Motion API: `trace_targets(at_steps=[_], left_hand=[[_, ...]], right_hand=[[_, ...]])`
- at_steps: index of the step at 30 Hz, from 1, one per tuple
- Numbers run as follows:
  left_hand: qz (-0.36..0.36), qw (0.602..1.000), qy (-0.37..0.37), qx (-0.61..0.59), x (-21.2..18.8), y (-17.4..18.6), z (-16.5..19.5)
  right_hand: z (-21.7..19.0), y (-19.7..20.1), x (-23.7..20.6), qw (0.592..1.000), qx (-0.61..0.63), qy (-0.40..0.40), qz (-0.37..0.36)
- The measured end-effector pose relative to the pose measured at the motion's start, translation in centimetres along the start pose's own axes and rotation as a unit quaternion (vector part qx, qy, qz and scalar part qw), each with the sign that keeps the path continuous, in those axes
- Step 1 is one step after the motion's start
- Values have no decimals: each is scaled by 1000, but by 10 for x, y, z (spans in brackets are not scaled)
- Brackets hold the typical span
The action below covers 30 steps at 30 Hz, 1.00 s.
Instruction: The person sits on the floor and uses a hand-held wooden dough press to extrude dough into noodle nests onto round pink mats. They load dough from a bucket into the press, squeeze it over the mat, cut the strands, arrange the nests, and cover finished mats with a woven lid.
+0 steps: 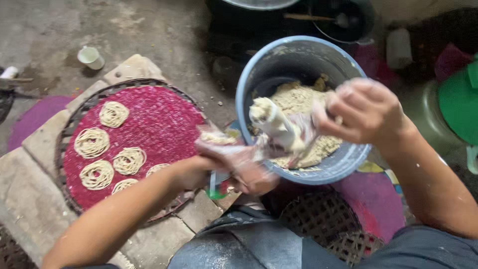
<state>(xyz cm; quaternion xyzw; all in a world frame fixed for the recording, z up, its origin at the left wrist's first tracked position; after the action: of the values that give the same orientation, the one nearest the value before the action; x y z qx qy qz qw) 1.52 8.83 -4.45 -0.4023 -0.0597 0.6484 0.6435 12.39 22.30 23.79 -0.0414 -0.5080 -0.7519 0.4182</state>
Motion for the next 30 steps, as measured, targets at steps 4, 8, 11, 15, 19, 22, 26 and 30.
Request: trace_targets(at_steps=[4,8,11,15,19,22,26,30], left_hand=[[93,972,-208,57,74,21,13],[221,890,-275,290,114,63,27],[271,869,-295,291,136,77,20],[275,869,-321,258,144,84,25],[272,856,-325,296,138,82,35],[280,843,-355,292,128,90,40],[344,821,-294,348,107,109,36],[336,834,-310,309,80,115,39]], right_hand=[[21,-44,-67,966,86,-234,66],[-26,-234,-229,583,353,-641,-353],[-94,-295,-270,650,269,-442,-556],[-77,-319,-296,664,339,-503,-437],[-59,-329,-282,714,315,-481,-400],[-73,-323,-242,833,237,-379,-327],[-83,-319,-201,801,309,-397,-323],[-73,-275,-140,707,495,-443,-244]])
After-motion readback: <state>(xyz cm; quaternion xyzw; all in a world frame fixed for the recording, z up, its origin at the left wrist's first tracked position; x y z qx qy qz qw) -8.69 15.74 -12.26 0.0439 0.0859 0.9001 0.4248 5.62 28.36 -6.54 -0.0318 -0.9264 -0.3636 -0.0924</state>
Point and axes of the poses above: each hand's wrist, its own x-axis towards the middle knuckle, its own y-axis out of the back of the hand, z = x × y, the point moved 10 cm from there along x, towards the middle knuckle, and after that the axes turned 6 degrees about x, right-handed, at the moved point
